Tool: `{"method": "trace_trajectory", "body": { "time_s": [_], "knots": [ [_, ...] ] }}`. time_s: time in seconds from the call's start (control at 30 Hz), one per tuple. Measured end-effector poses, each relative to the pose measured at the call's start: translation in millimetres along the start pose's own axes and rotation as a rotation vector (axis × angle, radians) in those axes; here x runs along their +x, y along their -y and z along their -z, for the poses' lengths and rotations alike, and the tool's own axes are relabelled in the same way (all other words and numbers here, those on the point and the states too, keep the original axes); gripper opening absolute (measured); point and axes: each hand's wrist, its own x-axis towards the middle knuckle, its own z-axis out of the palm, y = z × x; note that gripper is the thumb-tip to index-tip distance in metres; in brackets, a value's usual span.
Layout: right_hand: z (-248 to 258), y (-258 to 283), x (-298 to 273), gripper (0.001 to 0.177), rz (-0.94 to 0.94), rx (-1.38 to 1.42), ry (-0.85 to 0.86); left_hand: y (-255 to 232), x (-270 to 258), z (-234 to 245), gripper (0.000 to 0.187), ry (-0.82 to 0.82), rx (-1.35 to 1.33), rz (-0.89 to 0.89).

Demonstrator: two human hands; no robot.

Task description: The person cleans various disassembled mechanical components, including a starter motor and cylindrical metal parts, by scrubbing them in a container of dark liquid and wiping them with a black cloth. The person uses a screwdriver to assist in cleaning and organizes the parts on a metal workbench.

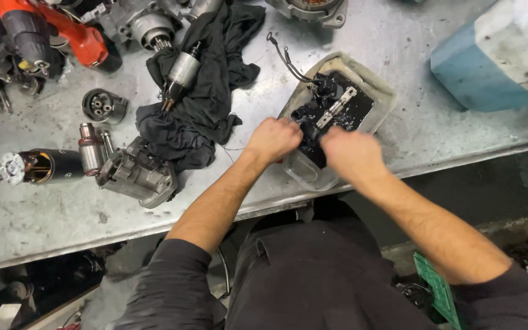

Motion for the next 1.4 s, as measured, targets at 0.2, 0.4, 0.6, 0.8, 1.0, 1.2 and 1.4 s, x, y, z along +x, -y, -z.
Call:
{"method": "trace_trajectory", "body": {
  "time_s": [0.2,0.4,0.6,0.8,1.0,1.2,1.4],
  "knots": [
    [4.4,-43.9,-0.3,0.009,-0.041,-0.014,0.005,3.4,-2.6,14.0,0.006,-0.032,-0.020,-0.087],
    [9.9,-48.1,-9.1,0.009,-0.096,-0.076,0.004,7.4,-1.5,13.8,0.008,0.036,-0.024,-0.177],
    [17.7,-50.1,-5.6,0.010,-0.124,-0.050,0.031,6.3,2.5,27.1,0.015,0.078,-0.019,-0.195],
    [8.7,-50.6,-7.0,0.010,-0.071,-0.031,0.076,8.9,0.4,18.5,0.011,0.049,-0.036,-0.206],
    [-7.5,-46.1,-5.7,0.011,-0.062,-0.070,0.115,8.9,-1.2,19.8,0.014,0.031,-0.058,-0.210],
    [10.3,-59.1,-3.3,0.009,-0.100,-0.036,0.060,10.1,-3.6,16.8,0.004,0.004,-0.035,-0.215],
    [8.4,-76.5,-9.0,0.012,-0.170,-0.044,0.014,6.5,-8.2,20.4,0.005,0.004,-0.099,-0.194]
  ]
}}
